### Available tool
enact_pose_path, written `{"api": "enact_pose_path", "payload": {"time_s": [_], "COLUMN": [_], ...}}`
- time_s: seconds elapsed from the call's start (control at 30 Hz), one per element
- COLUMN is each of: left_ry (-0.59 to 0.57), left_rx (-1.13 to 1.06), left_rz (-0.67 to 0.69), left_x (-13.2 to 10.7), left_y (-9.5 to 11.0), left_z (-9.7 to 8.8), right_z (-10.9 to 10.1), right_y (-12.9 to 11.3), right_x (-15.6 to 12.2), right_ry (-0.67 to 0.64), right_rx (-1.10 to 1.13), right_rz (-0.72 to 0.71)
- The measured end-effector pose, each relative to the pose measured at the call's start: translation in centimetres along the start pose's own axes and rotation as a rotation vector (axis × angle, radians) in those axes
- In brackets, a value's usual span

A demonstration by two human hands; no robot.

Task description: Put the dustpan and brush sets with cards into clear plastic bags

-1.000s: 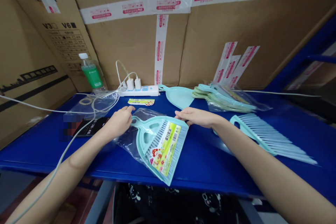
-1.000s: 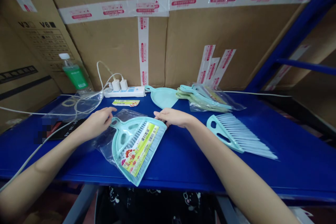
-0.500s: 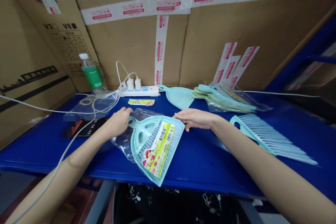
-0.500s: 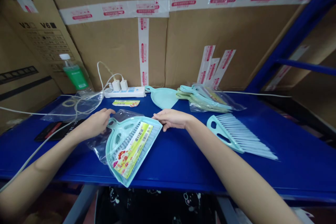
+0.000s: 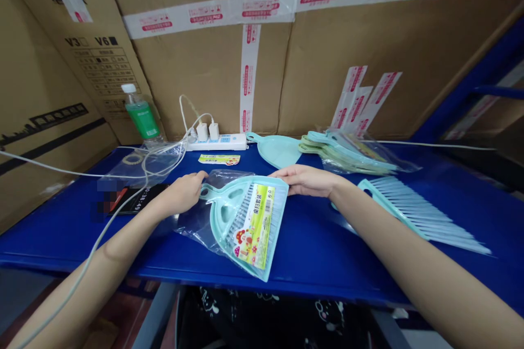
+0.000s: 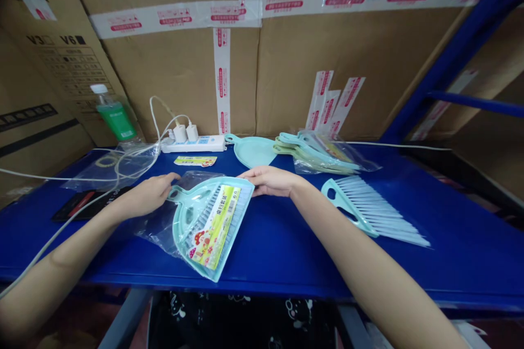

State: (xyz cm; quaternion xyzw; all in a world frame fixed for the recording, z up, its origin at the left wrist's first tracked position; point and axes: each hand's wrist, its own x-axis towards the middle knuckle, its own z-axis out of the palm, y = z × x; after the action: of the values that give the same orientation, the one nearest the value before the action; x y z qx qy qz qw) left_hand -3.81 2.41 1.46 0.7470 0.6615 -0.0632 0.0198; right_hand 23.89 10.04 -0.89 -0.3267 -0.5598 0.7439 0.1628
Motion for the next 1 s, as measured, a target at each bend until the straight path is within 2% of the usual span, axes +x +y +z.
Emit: {"api": "enact_pose_path", "payload": {"time_s": [0.17, 0.4, 1.0], "left_ry": [-0.048, -0.066, -0.045], "left_rx": [0.025, 0.026, -0.003], "left_rz": [-0.031, -0.052, -0.043], "left_x": [-0.3, -0.6, -0.9], "left_y": [0.6, 1.2, 1.1], "left_z": [-0.2, -0.6, -1.2], "right_z": [0.7, 2.0, 0.4], "right_y": [0.2, 0.3, 1.1], "right_x": [0.5, 0.8, 1.0], "right_ry": [0.078, 0.216, 0.272], "right_rx": [0.170, 0.183, 0.021], "right_rz": [0.004, -0.029, -0.079]}}
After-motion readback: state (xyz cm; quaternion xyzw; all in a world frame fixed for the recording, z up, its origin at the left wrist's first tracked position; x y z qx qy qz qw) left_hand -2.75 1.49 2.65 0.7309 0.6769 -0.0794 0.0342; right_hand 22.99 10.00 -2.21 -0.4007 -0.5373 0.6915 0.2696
